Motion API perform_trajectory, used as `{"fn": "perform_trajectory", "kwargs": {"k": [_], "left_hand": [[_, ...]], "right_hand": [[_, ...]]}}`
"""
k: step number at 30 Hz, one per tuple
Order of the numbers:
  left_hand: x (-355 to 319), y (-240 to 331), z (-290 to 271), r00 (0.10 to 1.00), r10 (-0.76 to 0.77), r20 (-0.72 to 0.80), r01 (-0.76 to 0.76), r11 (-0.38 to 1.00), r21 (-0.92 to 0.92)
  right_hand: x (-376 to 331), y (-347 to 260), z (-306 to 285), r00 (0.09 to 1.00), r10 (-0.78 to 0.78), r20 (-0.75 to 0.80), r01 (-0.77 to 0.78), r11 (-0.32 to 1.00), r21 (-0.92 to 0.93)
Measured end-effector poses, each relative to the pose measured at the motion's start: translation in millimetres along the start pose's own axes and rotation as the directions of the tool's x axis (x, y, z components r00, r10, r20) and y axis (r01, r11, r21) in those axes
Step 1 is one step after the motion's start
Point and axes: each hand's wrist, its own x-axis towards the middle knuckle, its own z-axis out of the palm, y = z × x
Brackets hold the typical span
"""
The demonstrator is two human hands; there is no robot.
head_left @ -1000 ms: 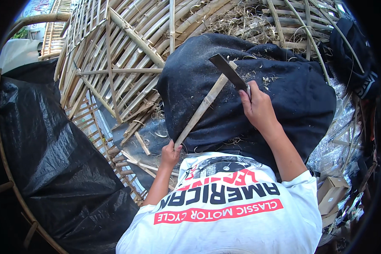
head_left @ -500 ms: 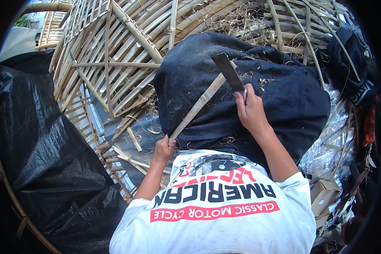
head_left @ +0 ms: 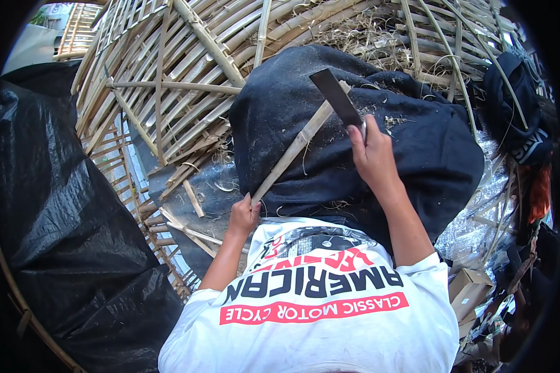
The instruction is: The person shaves a bamboo strip using a cleaver. They hold the bamboo strip against a black cloth on their lap and repeatedly slide the blade along the surface to smooth the wood.
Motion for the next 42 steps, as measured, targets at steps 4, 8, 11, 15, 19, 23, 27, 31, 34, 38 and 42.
{"fn": "perform_trajectory", "kwargs": {"k": [4,8,11,15,19,23,27,31,34,38,42], "left_hand": [[4.5,1.7,-0.8,1.0,0.009,0.013,-0.009,0.999,-0.037],[3.6,5.8,0.2,1.0,-0.013,0.019,0.014,0.999,-0.048],[1.6,3.0,0.1,1.0,-0.017,0.012,0.018,0.999,-0.038],[-1.1,-6.1,7.1,1.0,-0.001,0.0,0.001,1.0,-0.031],[2.7,-5.7,1.2,1.0,0.03,-0.003,-0.03,1.0,0.009],[4.7,-3.1,1.7,1.0,0.018,-0.003,-0.018,1.0,-0.02],[2.4,0.3,6.3,1.0,0.014,-0.017,-0.015,1.0,-0.027],[7.5,12.0,-2.0,1.0,0.005,-0.004,-0.005,0.999,-0.039],[7.6,8.2,2.4,1.0,-0.001,-0.002,0.001,0.999,-0.04],[1.5,-2.3,8.2,1.0,-0.017,0.012,0.018,0.998,-0.055],[1.0,-4.5,6.8,1.0,-0.005,0.005,0.006,0.998,-0.062]], "right_hand": [[-39.5,2.5,29.1,0.969,-0.1,0.227,0.144,0.972,-0.184],[-36.1,-7.2,27.9,0.966,-0.093,0.24,0.136,0.976,-0.172],[-12.3,-11.1,11.9,0.997,-0.022,0.075,0.032,0.99,-0.137],[-6.4,-2.4,14.7,1.0,-0.019,0.014,0.021,0.993,-0.117],[-23.6,6.5,21.3,0.999,-0.027,-0.019,0.026,0.998,-0.051],[-5.9,-4.7,4.8,0.996,-0.085,0.028,0.088,0.988,-0.127],[7.2,-6.2,-0.5,1.0,0.028,-0.002,-0.028,0.999,-0.032],[-8.0,5.5,11.6,0.996,-0.077,0.033,0.081,0.99,-0.117],[1.6,-5.7,-3.4,0.994,-0.031,0.107,0.044,0.992,-0.116],[0.9,-3.4,8.4,0.995,0.039,0.089,-0.034,0.997,-0.067],[-7.2,-1.1,15.6,0.992,-0.064,0.11,0.074,0.994,-0.085]]}}
